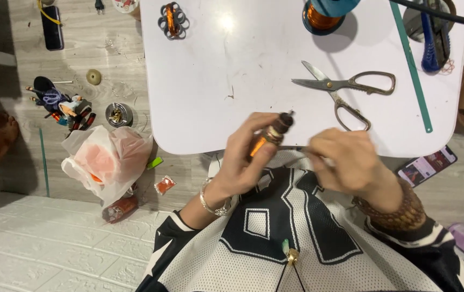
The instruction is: Winding copper wire onto a motor armature by hand and securing the connections
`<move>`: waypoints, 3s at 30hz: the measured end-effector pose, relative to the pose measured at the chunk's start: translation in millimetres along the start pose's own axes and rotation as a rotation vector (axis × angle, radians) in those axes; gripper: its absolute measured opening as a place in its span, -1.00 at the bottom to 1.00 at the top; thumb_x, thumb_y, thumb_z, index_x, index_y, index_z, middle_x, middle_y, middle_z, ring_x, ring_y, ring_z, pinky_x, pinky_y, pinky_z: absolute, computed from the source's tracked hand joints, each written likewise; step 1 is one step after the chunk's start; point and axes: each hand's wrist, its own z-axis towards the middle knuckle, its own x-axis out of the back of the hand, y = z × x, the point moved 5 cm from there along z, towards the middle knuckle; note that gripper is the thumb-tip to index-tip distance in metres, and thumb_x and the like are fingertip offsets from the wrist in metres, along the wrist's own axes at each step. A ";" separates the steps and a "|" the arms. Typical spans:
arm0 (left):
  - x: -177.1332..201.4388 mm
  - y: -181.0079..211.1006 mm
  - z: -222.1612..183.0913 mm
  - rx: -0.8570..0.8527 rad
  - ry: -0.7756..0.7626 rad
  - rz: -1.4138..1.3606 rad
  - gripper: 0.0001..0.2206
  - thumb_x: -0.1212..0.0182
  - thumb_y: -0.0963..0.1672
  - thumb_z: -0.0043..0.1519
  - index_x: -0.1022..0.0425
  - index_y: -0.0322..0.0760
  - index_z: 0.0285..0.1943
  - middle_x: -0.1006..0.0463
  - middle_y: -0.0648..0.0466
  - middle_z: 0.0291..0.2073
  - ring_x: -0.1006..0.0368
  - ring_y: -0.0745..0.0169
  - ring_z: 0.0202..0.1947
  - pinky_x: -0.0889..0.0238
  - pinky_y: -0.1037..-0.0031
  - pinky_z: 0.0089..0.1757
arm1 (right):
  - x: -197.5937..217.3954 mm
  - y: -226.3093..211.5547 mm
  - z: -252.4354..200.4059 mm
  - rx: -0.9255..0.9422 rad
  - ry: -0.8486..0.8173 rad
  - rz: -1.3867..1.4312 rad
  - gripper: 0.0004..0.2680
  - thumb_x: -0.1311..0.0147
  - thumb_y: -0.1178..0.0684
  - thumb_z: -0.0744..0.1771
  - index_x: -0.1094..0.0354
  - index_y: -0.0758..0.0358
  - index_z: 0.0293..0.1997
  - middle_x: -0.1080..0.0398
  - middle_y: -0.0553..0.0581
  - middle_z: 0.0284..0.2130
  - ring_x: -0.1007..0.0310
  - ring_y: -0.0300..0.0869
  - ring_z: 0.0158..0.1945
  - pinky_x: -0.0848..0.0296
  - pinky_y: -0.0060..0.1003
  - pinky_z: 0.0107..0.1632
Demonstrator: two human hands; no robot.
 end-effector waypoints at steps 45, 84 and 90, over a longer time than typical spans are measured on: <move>-8.5 -27.8 -10.8 0.196 0.235 -0.281 -0.54 -0.03 -0.06 0.40 -0.10 -0.19 0.47 -0.45 0.09 -0.07 -0.45 0.34 -0.01 -0.39 0.53 0.05 | -53.8 -7.9 9.8 -0.889 0.051 0.376 -0.80 -0.04 0.19 0.40 -0.12 0.51 0.04 -0.32 0.43 -0.01 -0.42 0.05 0.06 -0.51 -0.21 0.01; 24.3 -76.7 -21.8 0.175 0.142 -0.125 -0.74 -0.01 -0.09 0.43 -0.47 -0.29 0.20 -0.52 -0.02 0.09 -0.50 0.19 0.04 -0.32 0.31 0.09 | -68.3 0.8 33.6 -0.668 -0.008 0.254 -0.74 -0.43 0.18 0.21 -0.44 0.49 -0.16 -0.39 0.28 -0.41 -0.42 -0.13 -0.33 -0.45 -0.28 -0.28; 18.1 -40.2 -15.5 0.256 0.319 -0.243 -0.66 0.04 -0.04 0.45 -0.44 -0.37 0.22 -0.58 -0.15 -0.05 -0.51 0.15 -0.03 -0.42 0.24 0.00 | -73.9 -2.3 36.5 -0.697 -0.051 0.328 -0.72 -0.34 0.26 0.23 -0.39 0.58 -0.03 -0.46 0.39 -0.28 -0.58 0.10 -0.28 -0.59 -0.21 -0.37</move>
